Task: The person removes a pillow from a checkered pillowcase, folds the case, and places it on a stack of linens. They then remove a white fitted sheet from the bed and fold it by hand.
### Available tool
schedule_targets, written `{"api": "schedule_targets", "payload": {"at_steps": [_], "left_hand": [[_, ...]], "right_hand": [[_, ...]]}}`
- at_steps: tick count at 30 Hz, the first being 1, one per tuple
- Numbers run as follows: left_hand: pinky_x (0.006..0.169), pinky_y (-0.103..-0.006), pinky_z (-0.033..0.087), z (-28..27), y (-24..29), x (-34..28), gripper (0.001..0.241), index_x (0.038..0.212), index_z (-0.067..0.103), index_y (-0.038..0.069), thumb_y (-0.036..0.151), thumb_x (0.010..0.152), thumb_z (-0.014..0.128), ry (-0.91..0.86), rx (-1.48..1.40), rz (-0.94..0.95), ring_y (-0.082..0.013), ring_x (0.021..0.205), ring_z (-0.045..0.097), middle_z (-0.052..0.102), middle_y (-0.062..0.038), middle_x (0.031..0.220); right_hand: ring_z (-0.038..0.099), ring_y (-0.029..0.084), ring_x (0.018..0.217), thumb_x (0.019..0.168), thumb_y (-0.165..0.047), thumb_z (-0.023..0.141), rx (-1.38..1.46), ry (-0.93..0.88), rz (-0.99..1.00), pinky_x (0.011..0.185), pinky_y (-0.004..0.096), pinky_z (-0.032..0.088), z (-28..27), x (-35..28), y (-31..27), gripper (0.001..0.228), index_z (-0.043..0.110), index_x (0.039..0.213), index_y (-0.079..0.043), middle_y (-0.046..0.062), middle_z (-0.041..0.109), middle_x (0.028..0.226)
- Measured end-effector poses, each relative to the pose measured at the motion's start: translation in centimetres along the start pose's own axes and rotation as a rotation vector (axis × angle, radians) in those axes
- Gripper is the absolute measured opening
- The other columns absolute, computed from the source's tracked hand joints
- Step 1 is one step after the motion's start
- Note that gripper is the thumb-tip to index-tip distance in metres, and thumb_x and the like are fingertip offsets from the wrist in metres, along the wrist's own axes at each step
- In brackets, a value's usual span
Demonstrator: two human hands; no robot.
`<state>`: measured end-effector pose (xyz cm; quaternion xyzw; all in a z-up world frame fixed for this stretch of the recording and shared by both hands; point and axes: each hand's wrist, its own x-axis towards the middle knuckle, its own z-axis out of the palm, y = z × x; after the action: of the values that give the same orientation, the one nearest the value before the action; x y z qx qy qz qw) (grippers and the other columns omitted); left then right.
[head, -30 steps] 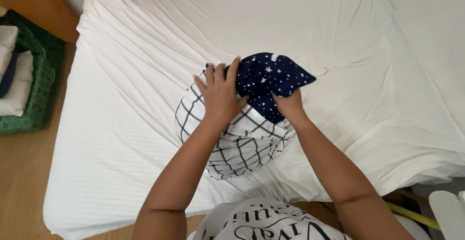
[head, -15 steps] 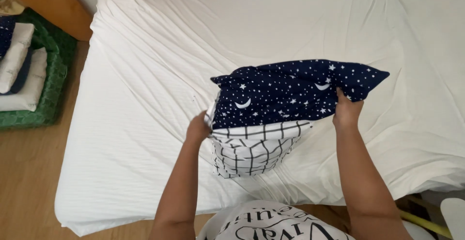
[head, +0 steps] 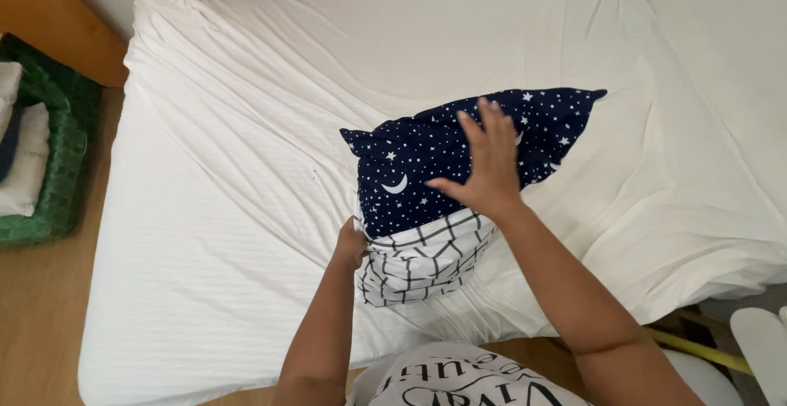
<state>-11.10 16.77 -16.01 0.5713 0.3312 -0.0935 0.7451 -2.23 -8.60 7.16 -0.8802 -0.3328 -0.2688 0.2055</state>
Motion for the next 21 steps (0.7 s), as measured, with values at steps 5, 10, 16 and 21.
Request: {"api": "schedule_targets", "payload": {"at_steps": [5, 10, 16, 21], "left_hand": [[0.074, -0.0407, 0.062, 1.2, -1.8, 0.3, 0.039, 0.138, 0.057, 0.012, 0.007, 0.1, 0.048, 0.0, -0.252, -0.081, -0.0214, 0.095, 0.072, 0.073, -0.009, 0.115], [0.078, -0.0453, 0.064, 1.4, -2.6, 0.6, 0.039, 0.138, 0.06, 0.008, 0.016, 0.099, 0.056, -0.044, -0.679, -0.157, -0.0278, 0.099, 0.073, 0.072, -0.013, 0.118], [0.078, -0.0463, 0.06, 0.0, -0.2, 4.4, 0.035, 0.13, 0.058, 0.011, 0.023, 0.097, 0.056, 0.105, -0.569, -0.133, -0.0276, 0.098, 0.07, 0.07, -0.013, 0.118], [0.084, -0.0442, 0.056, -1.5, -0.7, 11.2, 0.041, 0.131, 0.058, -0.003, 0.004, 0.092, 0.052, 0.453, 0.16, 0.655, -0.0357, 0.101, 0.069, 0.071, -0.023, 0.116]], "right_hand": [[0.043, 0.044, 0.133, 0.054, -0.064, 0.091, 0.2, -0.4, 0.2, 0.114, 0.056, 0.027, 6.7, 0.8, -3.0, 0.134, 0.028, 0.154, -0.003, 0.028, 0.045, 0.143], [0.069, 0.034, 0.099, 0.071, -0.046, 0.09, 0.323, -0.558, 0.451, 0.09, 0.043, 0.055, 8.0, 0.4, -3.8, 0.082, 0.058, 0.133, -0.003, 0.02, 0.071, 0.112], [0.076, 0.016, 0.089, 0.083, -0.007, 0.084, 0.705, -0.045, 0.204, 0.076, 0.03, 0.06, 0.7, 5.8, -3.7, 0.033, 0.072, 0.112, 0.002, 0.013, 0.078, 0.101], [0.074, 0.012, 0.101, 0.096, 0.006, 0.082, 0.815, 0.327, 0.029, 0.091, 0.029, 0.061, -6.1, 10.3, -1.0, 0.025, 0.071, 0.118, 0.0, 0.006, 0.076, 0.11]]}}
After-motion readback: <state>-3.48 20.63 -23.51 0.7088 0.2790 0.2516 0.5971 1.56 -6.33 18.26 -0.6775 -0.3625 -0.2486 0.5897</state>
